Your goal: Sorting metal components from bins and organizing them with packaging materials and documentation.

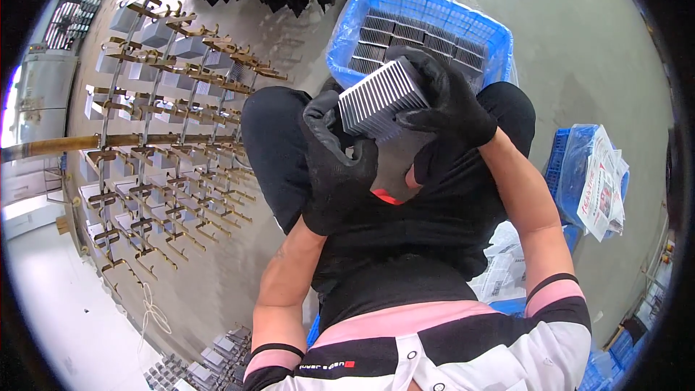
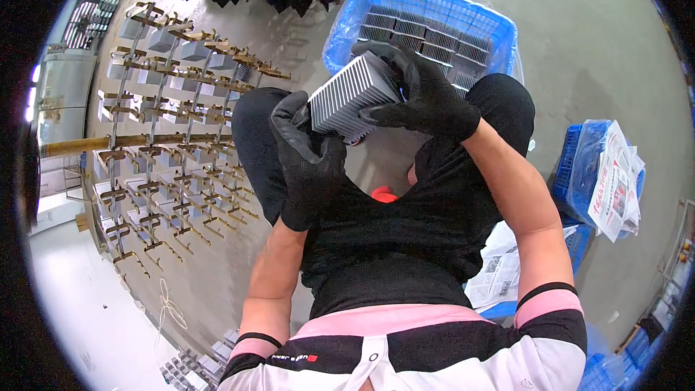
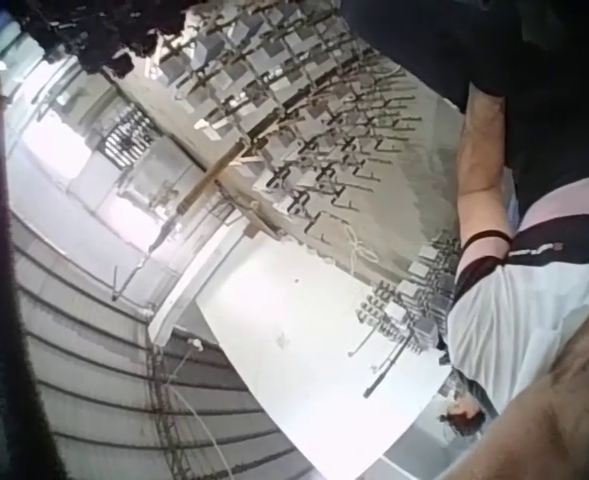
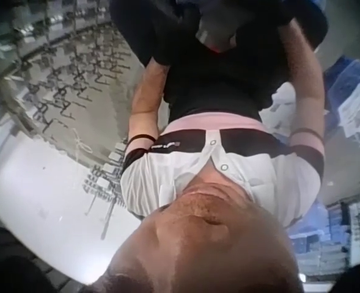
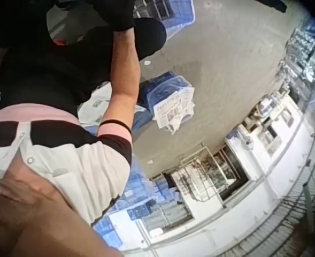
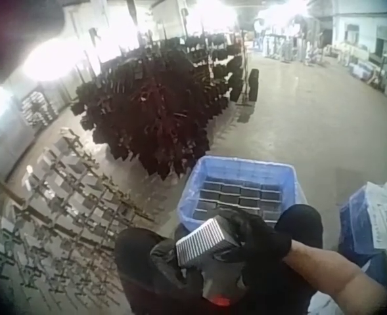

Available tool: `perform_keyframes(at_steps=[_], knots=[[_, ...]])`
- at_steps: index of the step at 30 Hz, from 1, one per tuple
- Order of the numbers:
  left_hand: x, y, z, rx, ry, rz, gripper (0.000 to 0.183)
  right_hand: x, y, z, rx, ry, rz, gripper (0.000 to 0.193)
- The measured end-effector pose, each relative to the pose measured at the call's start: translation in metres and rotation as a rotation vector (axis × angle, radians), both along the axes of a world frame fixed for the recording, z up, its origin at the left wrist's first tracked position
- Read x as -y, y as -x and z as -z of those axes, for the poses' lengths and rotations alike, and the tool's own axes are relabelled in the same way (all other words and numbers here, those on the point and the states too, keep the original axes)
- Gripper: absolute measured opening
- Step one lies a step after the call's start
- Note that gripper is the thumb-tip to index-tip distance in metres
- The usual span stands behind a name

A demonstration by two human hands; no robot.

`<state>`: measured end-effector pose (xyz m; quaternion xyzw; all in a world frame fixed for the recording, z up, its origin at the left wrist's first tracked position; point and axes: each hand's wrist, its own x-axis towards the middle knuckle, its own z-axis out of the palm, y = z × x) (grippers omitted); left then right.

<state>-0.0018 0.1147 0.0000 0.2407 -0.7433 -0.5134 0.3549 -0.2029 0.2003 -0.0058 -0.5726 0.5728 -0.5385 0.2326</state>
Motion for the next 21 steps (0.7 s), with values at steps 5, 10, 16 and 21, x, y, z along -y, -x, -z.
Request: perform_keyframes(at_steps=[5,10,16,21], knots=[[0.001,0.000,0.008,0.050,-0.023,-0.027,0.052,0.003,0.004,0.005,0.054,-0.025,-0.029,0.077],[-0.002,-0.002,0.008,0.025,-0.151,-0.022,0.049,0.002,0.005,0.009,0.034,-0.038,-0.024,0.077],[0.001,-0.005,0.021,0.004,0.070,-0.046,0.048,0.003,0.003,0.007,0.068,-0.045,-0.058,0.075],[0.004,-0.007,0.026,0.089,0.142,-0.049,0.045,0.005,0.009,0.017,0.042,-0.019,-0.080,0.074]])
